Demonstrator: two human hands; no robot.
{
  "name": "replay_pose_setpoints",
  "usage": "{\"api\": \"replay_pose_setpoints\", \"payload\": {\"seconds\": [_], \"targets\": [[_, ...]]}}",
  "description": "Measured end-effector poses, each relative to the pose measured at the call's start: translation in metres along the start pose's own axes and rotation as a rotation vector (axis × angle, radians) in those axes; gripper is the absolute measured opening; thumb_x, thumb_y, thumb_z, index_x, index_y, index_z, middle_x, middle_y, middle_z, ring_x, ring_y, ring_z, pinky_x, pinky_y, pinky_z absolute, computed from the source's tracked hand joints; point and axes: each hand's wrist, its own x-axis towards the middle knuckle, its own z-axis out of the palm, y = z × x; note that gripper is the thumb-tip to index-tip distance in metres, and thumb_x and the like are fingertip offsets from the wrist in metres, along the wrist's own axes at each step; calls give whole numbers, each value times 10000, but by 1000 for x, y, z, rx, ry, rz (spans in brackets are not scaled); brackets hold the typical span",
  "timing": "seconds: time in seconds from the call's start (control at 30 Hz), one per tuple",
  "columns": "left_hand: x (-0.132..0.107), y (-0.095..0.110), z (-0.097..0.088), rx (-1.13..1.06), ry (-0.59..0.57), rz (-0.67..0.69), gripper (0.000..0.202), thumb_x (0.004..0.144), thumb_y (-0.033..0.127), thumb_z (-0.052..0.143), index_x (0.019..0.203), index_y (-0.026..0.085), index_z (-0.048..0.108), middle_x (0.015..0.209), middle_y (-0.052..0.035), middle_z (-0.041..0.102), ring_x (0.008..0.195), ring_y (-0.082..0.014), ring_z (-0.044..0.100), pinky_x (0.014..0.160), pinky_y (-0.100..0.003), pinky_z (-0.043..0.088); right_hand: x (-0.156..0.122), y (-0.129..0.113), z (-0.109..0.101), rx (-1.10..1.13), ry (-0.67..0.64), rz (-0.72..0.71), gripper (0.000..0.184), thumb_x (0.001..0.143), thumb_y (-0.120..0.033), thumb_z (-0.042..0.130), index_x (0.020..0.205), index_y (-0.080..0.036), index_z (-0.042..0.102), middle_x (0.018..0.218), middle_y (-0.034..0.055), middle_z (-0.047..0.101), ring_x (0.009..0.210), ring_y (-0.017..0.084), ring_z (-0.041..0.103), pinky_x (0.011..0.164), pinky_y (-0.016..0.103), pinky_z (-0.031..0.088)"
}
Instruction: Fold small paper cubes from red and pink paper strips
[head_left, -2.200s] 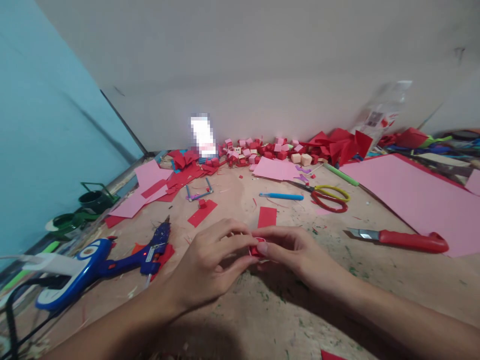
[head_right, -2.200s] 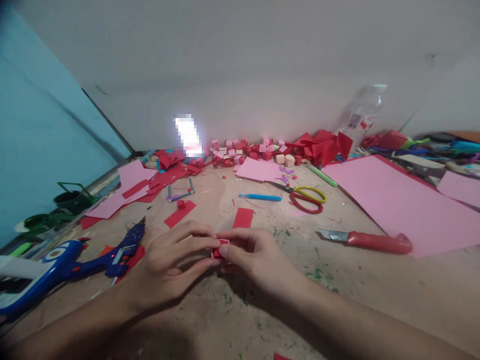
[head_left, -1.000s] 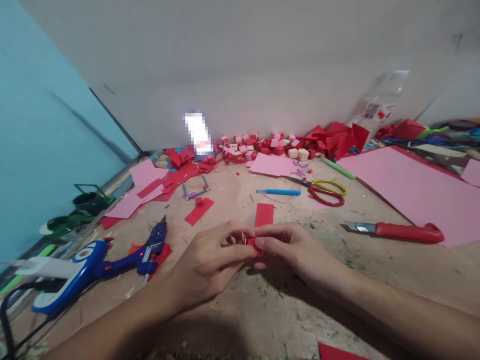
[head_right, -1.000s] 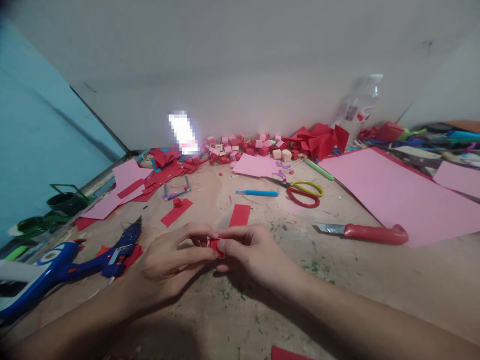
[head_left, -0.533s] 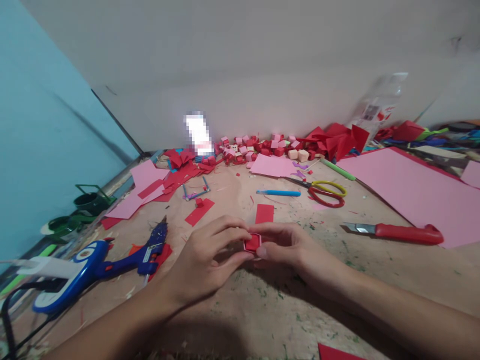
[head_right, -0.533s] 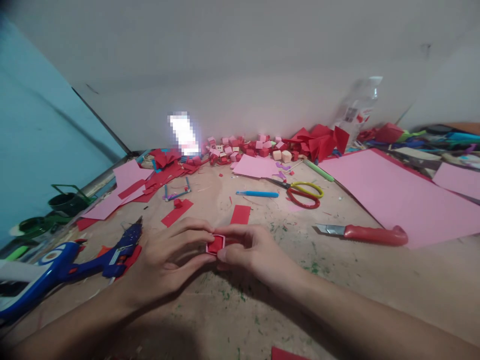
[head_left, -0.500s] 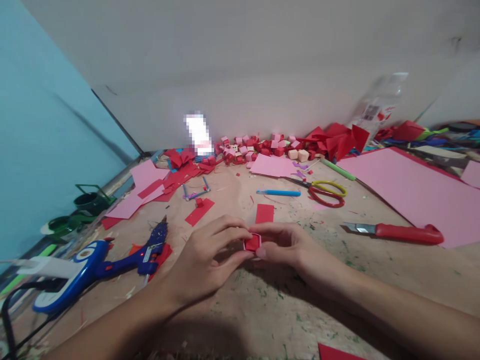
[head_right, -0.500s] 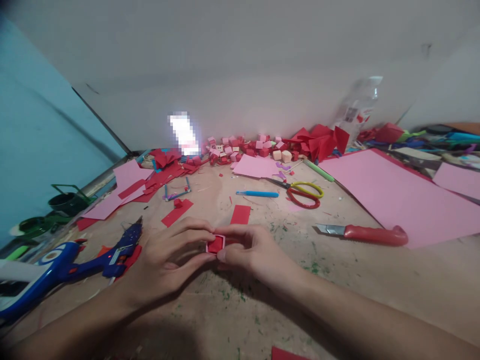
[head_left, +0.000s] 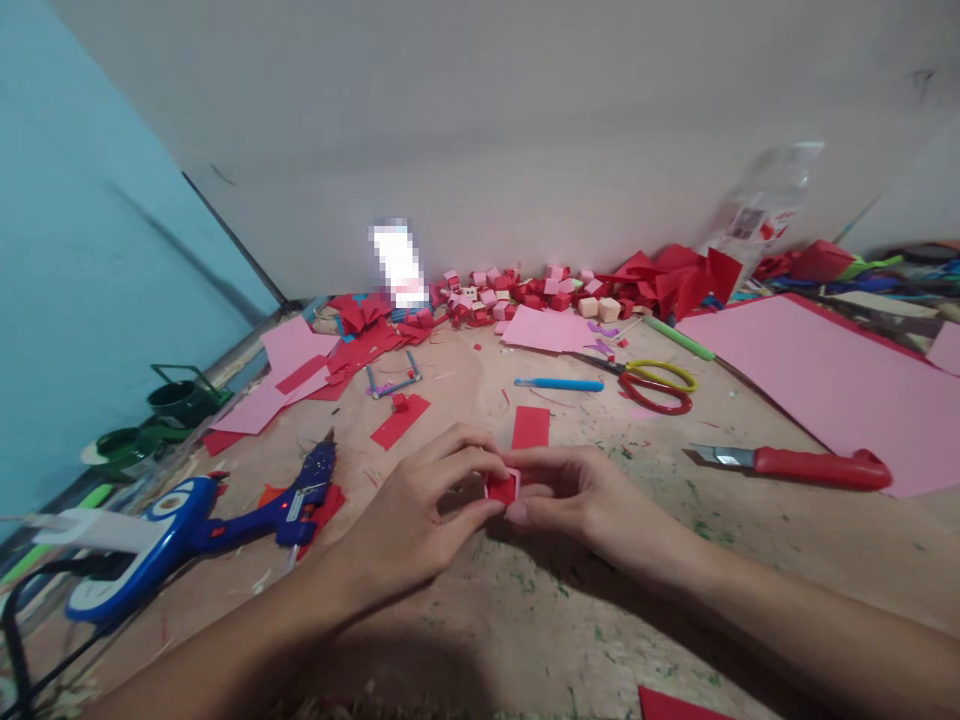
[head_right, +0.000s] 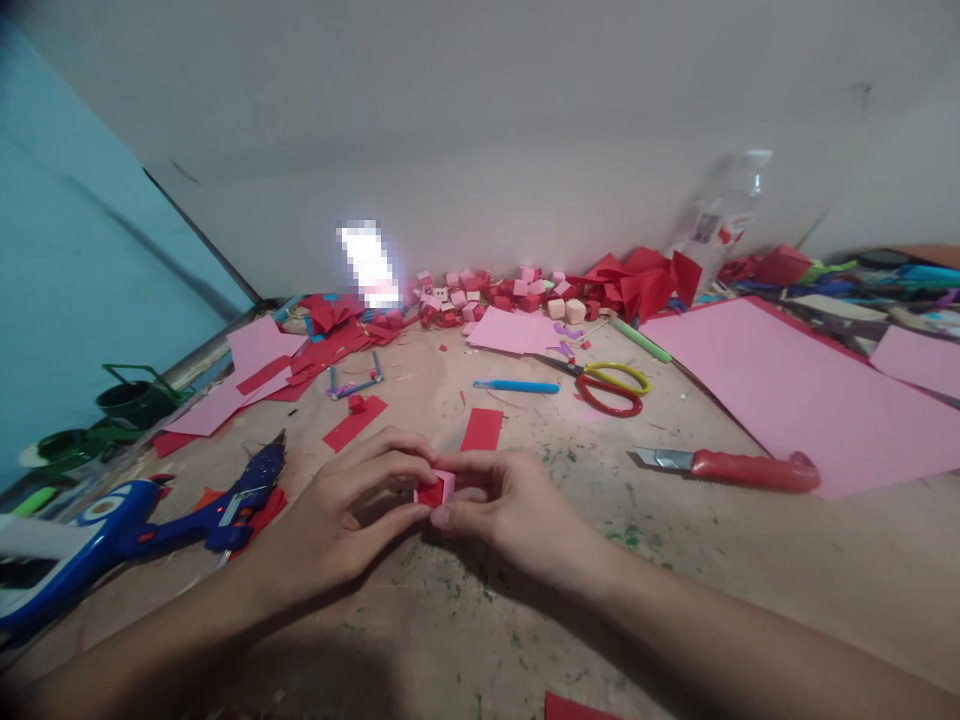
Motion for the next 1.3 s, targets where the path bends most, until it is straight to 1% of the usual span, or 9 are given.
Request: {"api": "replay_pose_setpoints", "payload": {"seconds": [0.1,0.23,0.33,0.47,0.6,0.73,0.97,1.13,1.3], "targets": [[0,0,-1,-33,-11,-21,162,913,60,666,1006,190,694,1089,-42,662,1015,-153,651,875,-263,543,0,-1,1,16,13,9,367,658,-191,894,1017,-170,821,615,-49,585,547,80,442,603,259,400],[0,1,-1,-46,12,-26,145,925,85,667,1014,189,711,1079,-40,673,999,-149,659,882,-266,534,1,-2,1,90,25,21,394,589,-150,929,969,-181,829,697,-13,676,613,102,549,683,274,462],[1,1,0,-39,42,-40,121,933,107,664,1007,183,722,1053,-36,684,947,-142,667,833,-257,529,1,1,0,83,-23,1,401,632,-146,894,1022,-204,824,726,-4,709,664,123,603,733,287,485],[2,0,-1,-26,67,-35,85,927,122,673,979,167,723,1007,-35,702,913,-145,672,817,-263,522,2,7,-1,-122,6,-97,393,731,-109,777,1111,-205,805,830,24,739,741,143,620,724,280,473],[3,0,-3,-39,39,-39,70,913,123,689,962,162,722,966,-28,722,895,-147,676,827,-270,519,-1,11,0,-311,32,-139,370,822,-118,677,1175,-165,778,753,17,678,630,122,522,580,253,408],[4,-1,-5,-35,14,-47,60,920,119,677,916,161,720,959,-29,721,902,-149,679,834,-272,525,-2,11,-1,-455,0,-165,367,860,-110,638,1200,-160,766,759,16,657,624,113,491,558,240,375],[0,-3,-7,145,-10,132,122,944,117,634,1015,153,726,1038,-60,740,947,-181,681,840,-315,545,-4,8,-1,-576,16,-206,362,894,-128,609,1219,-178,761,763,22,682,612,122,515,548,242,398],[-2,-3,-7,238,-6,163,117,928,134,648,1032,143,701,1047,-67,746,960,-210,679,847,-361,544,-5,7,-1,-751,31,-259,400,885,-116,600,1247,-191,752,819,34,725,654,137,550,590,257,429],[-3,-3,-5,254,10,188,105,894,94,640,986,135,670,998,-70,732,922,-200,673,824,-347,534,-4,10,-1,-715,38,-257,404,883,-145,618,1262,-184,749,794,42,715,633,137,528,544,252,402]]}}
